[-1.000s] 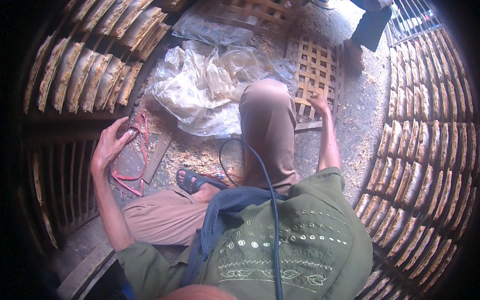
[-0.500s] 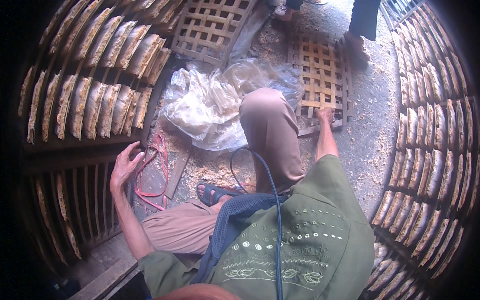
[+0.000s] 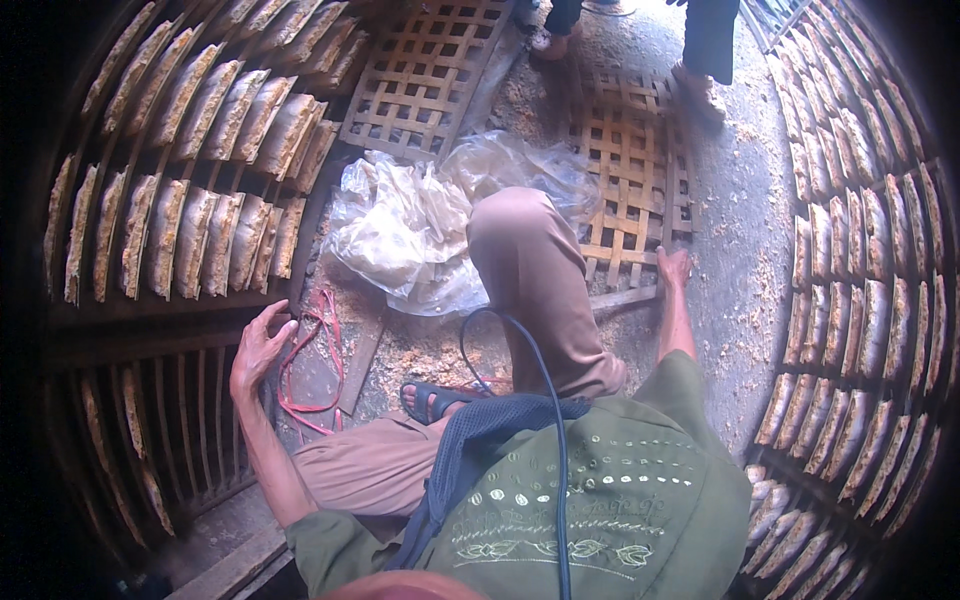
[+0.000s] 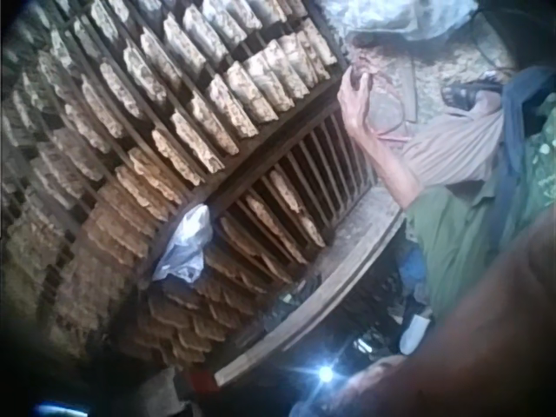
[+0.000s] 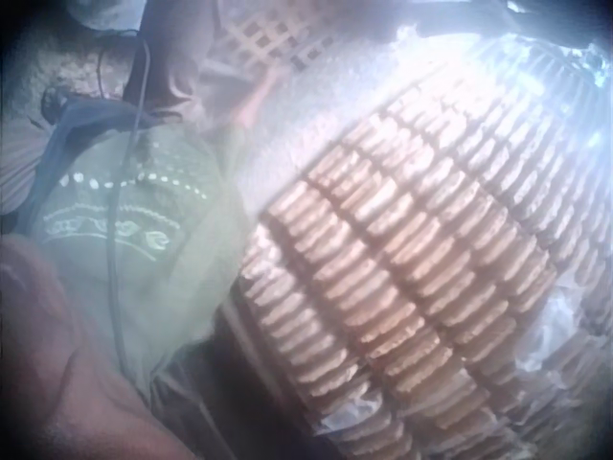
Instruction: The person assembles a wooden lattice tray by hand, inserting and adjusting slats into a frame. They then place the assembled tray onto a rack and handle a plastic bag containing granular material.
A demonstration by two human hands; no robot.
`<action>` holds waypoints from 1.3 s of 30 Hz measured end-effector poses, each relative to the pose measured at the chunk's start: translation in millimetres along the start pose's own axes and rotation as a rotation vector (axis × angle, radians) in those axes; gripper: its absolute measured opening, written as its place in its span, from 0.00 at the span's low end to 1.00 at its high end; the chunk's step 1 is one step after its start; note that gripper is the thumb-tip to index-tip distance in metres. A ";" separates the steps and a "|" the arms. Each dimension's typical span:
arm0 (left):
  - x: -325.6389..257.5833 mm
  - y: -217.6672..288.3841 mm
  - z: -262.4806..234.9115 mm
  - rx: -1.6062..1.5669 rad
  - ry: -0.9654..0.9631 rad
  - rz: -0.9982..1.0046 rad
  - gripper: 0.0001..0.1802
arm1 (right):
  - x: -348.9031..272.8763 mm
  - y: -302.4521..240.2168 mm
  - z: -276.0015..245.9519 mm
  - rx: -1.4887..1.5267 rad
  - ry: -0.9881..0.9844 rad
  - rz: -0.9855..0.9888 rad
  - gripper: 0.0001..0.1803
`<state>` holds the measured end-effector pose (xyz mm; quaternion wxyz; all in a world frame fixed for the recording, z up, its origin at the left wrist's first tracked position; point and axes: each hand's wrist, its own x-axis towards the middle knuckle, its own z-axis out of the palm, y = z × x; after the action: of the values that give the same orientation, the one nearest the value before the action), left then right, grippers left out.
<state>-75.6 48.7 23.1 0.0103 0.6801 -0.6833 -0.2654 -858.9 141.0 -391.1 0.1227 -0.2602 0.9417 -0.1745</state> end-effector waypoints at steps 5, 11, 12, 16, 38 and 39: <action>15.6 -4.4 7.0 -0.023 0.005 0.036 0.34 | 49.4 31.9 11.7 0.268 -0.044 0.001 0.41; 9.2 5.1 3.7 -0.037 0.008 0.040 0.33 | 74.0 -18.5 -39.1 0.446 -0.127 -0.196 0.39; 14.7 11.1 6.2 -0.027 0.004 0.065 0.33 | 79.5 -22.2 -62.1 0.398 -0.126 -0.210 0.38; 30.8 4.6 12.6 0.003 0.030 0.161 0.33 | 45.1 -73.6 -143.0 0.403 -0.095 -0.306 0.33; 9.4 22.2 9.0 -0.064 0.057 0.209 0.32 | 15.9 -144.1 -246.5 -0.071 0.069 -0.614 0.23; 2.6 16.4 8.1 -0.031 0.072 0.198 0.31 | -1.1 -155.3 -252.0 -0.018 0.024 -0.622 0.23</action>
<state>-94.0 48.0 21.5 0.0716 0.6180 -0.7422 -0.2491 -869.6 83.4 -100.9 0.0500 -0.5348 0.8198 -0.1985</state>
